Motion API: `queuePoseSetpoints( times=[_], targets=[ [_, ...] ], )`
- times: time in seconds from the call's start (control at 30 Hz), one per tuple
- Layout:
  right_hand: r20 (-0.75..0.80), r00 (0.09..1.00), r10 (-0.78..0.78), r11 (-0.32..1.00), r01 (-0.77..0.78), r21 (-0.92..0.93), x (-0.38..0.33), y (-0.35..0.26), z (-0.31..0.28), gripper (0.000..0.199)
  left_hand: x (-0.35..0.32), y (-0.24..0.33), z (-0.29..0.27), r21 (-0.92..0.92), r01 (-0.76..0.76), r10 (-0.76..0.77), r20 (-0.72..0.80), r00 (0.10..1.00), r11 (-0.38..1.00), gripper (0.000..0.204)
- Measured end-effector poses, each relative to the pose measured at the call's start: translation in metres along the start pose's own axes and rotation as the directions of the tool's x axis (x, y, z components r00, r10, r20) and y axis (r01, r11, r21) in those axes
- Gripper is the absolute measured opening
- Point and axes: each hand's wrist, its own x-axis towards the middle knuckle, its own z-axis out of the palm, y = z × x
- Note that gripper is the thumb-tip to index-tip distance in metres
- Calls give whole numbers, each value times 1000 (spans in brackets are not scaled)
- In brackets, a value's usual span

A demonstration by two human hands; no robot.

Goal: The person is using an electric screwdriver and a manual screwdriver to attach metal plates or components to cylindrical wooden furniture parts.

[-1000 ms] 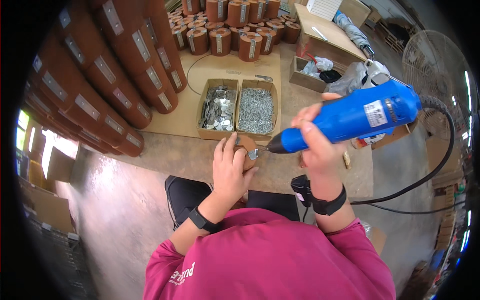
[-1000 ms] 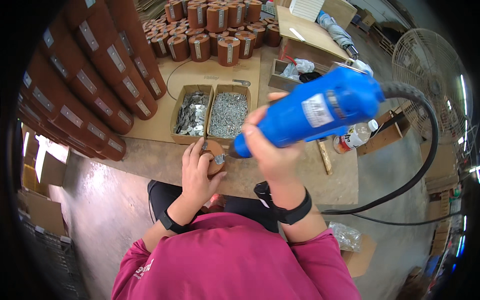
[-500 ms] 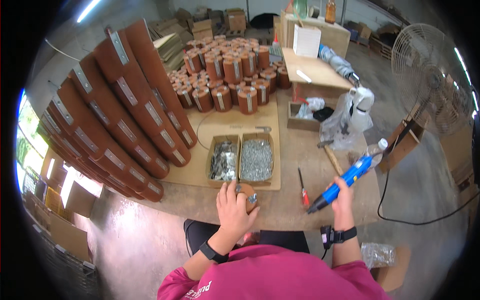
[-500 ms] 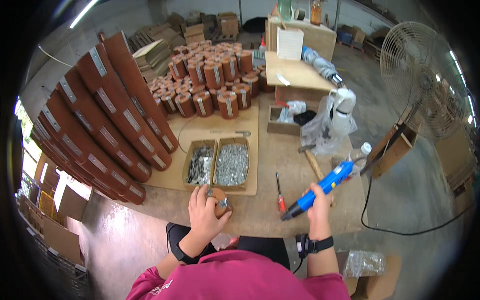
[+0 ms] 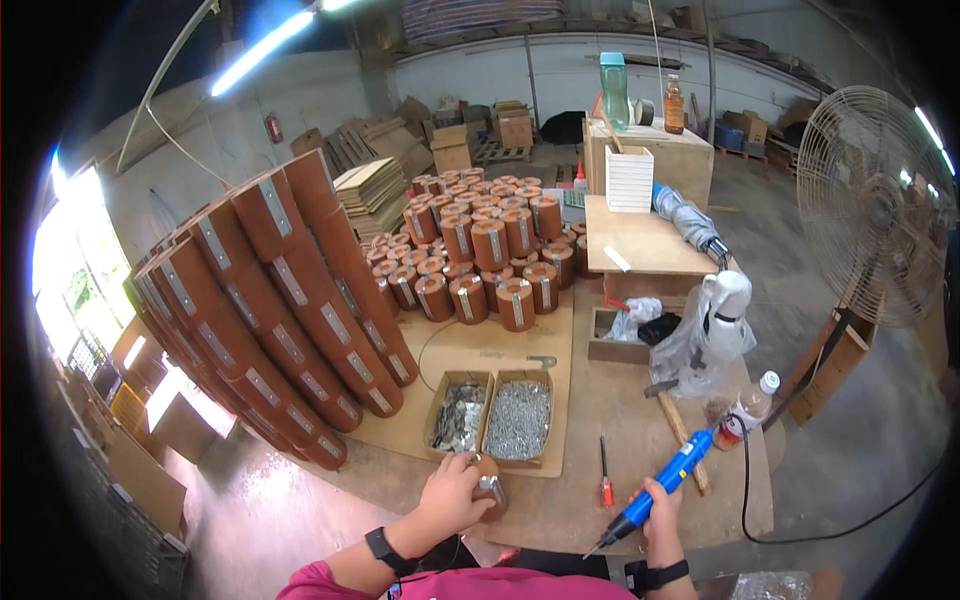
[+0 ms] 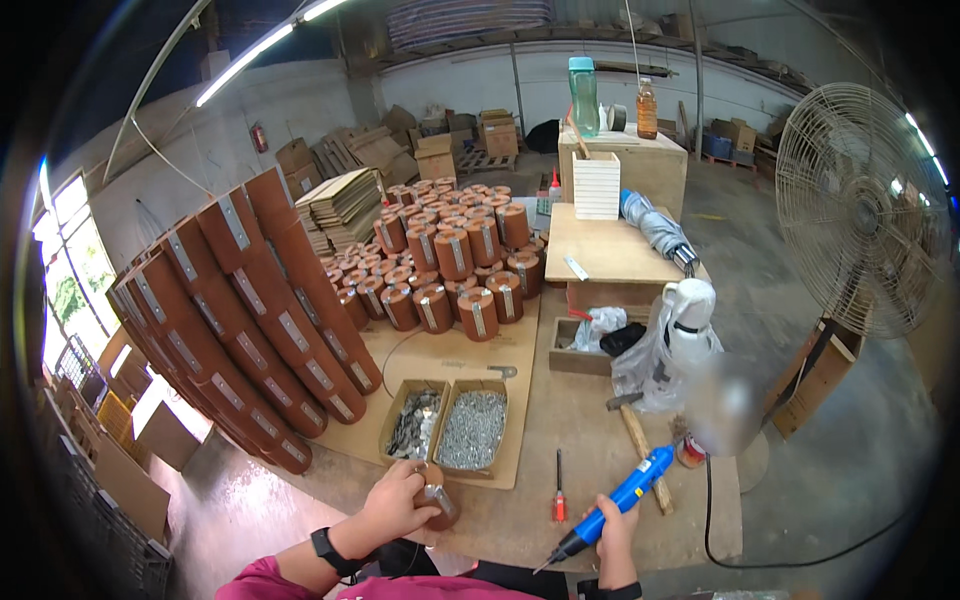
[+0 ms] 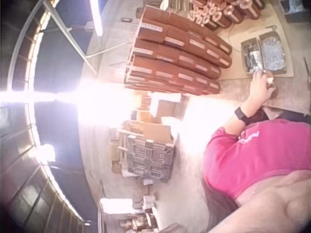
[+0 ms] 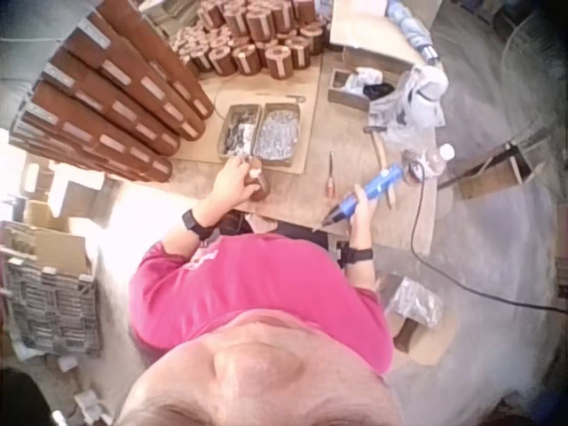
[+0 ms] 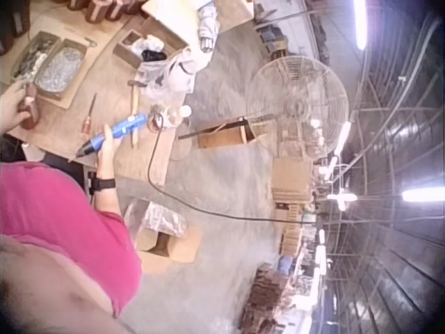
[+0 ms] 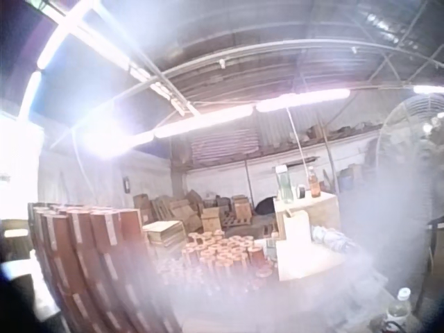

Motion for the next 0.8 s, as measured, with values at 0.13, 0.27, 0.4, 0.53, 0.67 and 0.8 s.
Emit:
queuePoseSetpoints(
  times=[0.13,0.27,0.4,0.53,0.67,0.8],
  targets=[
    [-3,1000,15,1000,-14,24,-1,-1,-1,33,24,-10,-48,-216,-67,77,37,996,974,40],
    [-28,999,35,999,-35,-7,0,-1,-1,34,95,-31,-97,-206,-58,65,28,998,977,40],
    [-56,998,40,996,-44,-73,-5,-7,1,22,181,-60,-123,-183,-13,-10,-126,992,983,36],
    [-107,993,48,994,-59,-95,-10,-18,15,13,282,-121,-108,-110,187,-212,-290,933,976,42],
    [-100,994,35,990,-48,-135,-6,-12,12,13,348,-164,-79,-66,420,-415,-352,839,905,47],
    [-101,995,0,980,-20,-200,-11,-23,23,13,380,-188,-50,-199,420,-464,-433,773,885,48]
  ],
)
